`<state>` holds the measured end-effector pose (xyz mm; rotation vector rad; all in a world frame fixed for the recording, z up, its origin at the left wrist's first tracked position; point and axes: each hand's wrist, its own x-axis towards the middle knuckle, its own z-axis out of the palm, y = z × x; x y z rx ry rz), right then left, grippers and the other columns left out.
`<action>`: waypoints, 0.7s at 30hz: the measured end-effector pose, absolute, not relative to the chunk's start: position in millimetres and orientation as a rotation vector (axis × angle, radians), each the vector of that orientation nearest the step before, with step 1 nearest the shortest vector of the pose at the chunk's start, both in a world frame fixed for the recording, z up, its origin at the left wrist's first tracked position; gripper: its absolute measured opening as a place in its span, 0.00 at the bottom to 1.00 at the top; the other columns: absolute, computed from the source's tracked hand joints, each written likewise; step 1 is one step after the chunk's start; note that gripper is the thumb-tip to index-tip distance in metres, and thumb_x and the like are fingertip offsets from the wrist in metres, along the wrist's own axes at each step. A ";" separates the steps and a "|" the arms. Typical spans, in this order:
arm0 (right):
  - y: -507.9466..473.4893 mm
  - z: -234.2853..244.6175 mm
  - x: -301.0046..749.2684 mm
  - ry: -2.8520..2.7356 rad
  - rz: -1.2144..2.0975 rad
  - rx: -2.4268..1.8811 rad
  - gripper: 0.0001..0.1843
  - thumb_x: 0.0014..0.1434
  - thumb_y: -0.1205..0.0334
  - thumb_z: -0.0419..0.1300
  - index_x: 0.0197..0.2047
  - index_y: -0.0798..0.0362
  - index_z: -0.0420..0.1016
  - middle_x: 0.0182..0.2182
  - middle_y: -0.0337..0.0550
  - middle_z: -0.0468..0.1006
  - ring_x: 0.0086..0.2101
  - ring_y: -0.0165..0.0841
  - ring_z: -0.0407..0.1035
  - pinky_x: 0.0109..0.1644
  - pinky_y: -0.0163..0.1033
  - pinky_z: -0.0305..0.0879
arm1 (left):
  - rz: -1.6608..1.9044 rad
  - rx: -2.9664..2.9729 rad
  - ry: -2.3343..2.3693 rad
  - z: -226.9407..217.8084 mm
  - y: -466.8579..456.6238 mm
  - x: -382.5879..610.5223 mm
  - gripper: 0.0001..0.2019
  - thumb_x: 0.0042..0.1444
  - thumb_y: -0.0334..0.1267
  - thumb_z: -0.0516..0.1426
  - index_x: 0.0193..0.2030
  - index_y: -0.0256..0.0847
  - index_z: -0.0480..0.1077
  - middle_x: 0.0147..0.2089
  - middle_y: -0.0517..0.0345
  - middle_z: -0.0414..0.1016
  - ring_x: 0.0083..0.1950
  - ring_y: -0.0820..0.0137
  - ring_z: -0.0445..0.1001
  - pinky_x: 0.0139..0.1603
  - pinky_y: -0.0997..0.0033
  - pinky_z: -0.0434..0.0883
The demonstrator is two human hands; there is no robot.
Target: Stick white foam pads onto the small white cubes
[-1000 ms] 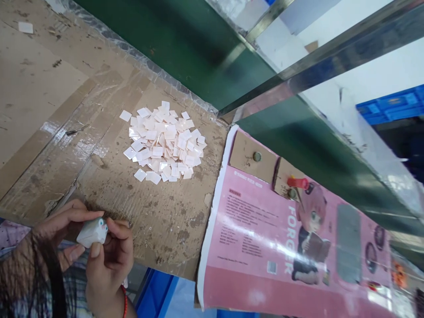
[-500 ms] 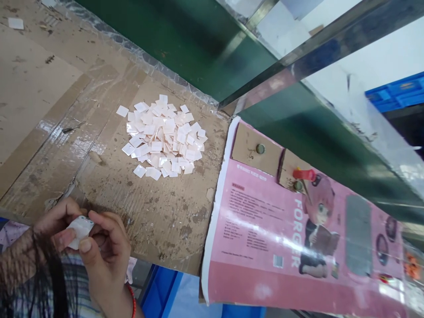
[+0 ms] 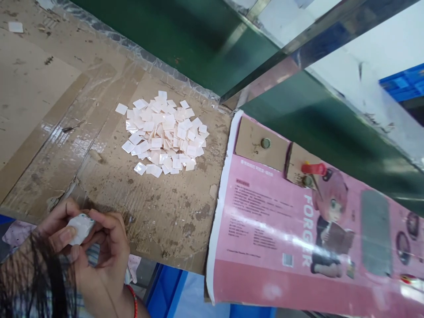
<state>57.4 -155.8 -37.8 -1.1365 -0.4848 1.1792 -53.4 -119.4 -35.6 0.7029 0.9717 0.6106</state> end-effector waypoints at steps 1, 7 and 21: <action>-156.2 -38.4 55.4 -0.486 1.158 -1.145 0.23 0.54 0.57 0.78 0.53 0.36 0.84 0.38 0.36 0.78 0.29 0.25 0.72 0.33 0.27 0.72 | 0.615 0.698 0.973 -35.6 -120.4 -52.7 0.25 0.64 0.65 0.61 0.39 0.45 0.60 0.33 0.66 0.65 0.33 0.73 0.63 0.34 0.75 0.65; -162.0 -50.1 45.3 -0.470 1.089 -1.228 0.18 0.60 0.50 0.71 0.54 0.38 0.83 0.36 0.36 0.74 0.29 0.27 0.70 0.32 0.31 0.71 | 0.646 0.672 1.066 -32.2 -119.8 -51.6 0.25 0.62 0.61 0.65 0.37 0.44 0.61 0.31 0.66 0.65 0.30 0.75 0.66 0.29 0.81 0.65; -159.4 -32.8 75.3 -0.687 1.257 -1.283 0.22 0.68 0.51 0.65 0.64 0.39 0.78 0.53 0.48 0.80 0.45 0.39 0.79 0.46 0.44 0.81 | 0.518 0.697 1.103 -34.1 -122.2 -60.3 0.26 0.63 0.69 0.58 0.41 0.46 0.62 0.29 0.66 0.63 0.26 0.74 0.58 0.25 0.77 0.64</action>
